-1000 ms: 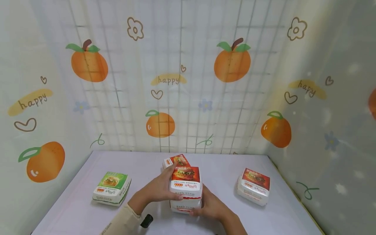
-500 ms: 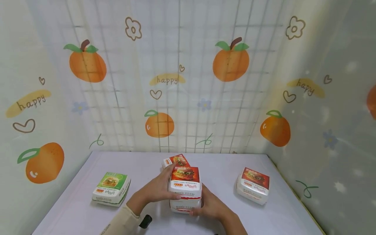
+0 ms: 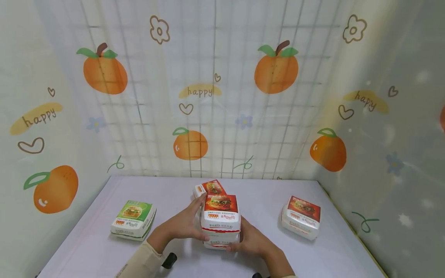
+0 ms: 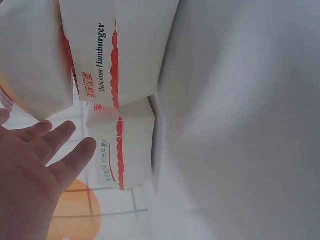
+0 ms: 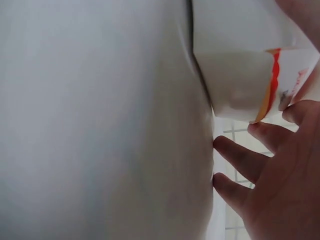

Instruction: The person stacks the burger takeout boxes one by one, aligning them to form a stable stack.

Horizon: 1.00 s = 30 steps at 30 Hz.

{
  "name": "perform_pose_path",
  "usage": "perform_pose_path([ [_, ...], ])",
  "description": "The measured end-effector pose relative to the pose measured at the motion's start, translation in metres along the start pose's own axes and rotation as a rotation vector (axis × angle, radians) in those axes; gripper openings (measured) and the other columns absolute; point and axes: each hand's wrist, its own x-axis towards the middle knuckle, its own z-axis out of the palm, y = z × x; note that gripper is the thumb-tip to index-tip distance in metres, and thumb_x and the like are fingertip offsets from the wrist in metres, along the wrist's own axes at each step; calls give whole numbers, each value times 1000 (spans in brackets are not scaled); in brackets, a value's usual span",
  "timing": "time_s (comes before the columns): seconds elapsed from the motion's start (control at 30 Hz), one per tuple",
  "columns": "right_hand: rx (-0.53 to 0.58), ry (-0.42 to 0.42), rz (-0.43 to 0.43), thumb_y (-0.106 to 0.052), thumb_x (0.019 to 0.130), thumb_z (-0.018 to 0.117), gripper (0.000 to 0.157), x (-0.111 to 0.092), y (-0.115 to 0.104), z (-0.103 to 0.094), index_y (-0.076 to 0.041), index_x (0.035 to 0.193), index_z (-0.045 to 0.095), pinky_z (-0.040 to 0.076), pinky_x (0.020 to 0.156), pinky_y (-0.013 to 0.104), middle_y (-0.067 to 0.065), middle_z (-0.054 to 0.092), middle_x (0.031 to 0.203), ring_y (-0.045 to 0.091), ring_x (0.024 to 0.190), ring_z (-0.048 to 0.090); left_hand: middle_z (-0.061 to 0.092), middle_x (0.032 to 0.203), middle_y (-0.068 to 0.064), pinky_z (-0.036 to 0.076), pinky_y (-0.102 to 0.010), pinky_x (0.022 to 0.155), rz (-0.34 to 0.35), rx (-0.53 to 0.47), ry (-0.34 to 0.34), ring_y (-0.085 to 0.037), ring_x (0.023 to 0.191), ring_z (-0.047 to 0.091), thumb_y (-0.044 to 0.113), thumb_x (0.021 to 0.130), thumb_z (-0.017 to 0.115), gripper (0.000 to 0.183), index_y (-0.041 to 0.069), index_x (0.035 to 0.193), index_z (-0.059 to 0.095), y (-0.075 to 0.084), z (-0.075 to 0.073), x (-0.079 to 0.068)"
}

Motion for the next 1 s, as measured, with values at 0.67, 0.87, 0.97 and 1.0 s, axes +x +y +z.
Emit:
perform_pose_path([
  [0.67, 39, -8, 18, -48, 57, 91, 104, 1, 0, -1, -23, 142, 36, 38, 100, 57, -8, 56, 127, 18, 113, 52, 18, 158, -3, 34, -54, 105, -2, 9, 31, -25, 139, 28, 68, 52, 85, 139, 34, 157, 0, -4, 8, 9],
  [0.87, 46, -10, 25, -47, 58, 91, 104, 0, -1, 0, -24, 142, 35, 36, 101, 58, -8, 56, 128, 18, 115, 51, 16, 159, -4, 34, -56, 104, -10, 12, 27, -28, 140, 26, 68, 51, 85, 141, 30, 157, 1, 0, 6, 6],
  [0.97, 48, -9, 14, -45, 58, 91, 103, 0, -1, 0, -23, 142, 35, 35, 102, 58, -7, 56, 127, 19, 114, 51, 14, 160, -4, 34, -56, 104, -16, 13, 23, -27, 141, 25, 69, 51, 84, 140, 31, 157, 0, 0, 6, 4],
  [1.0, 49, -10, 10, -45, 58, 91, 103, 0, -1, 1, -23, 142, 35, 35, 102, 58, -7, 57, 126, 19, 114, 51, 14, 160, -4, 33, -56, 105, -13, 10, 24, -27, 141, 25, 69, 51, 84, 140, 31, 157, 0, 0, 6, 4],
])
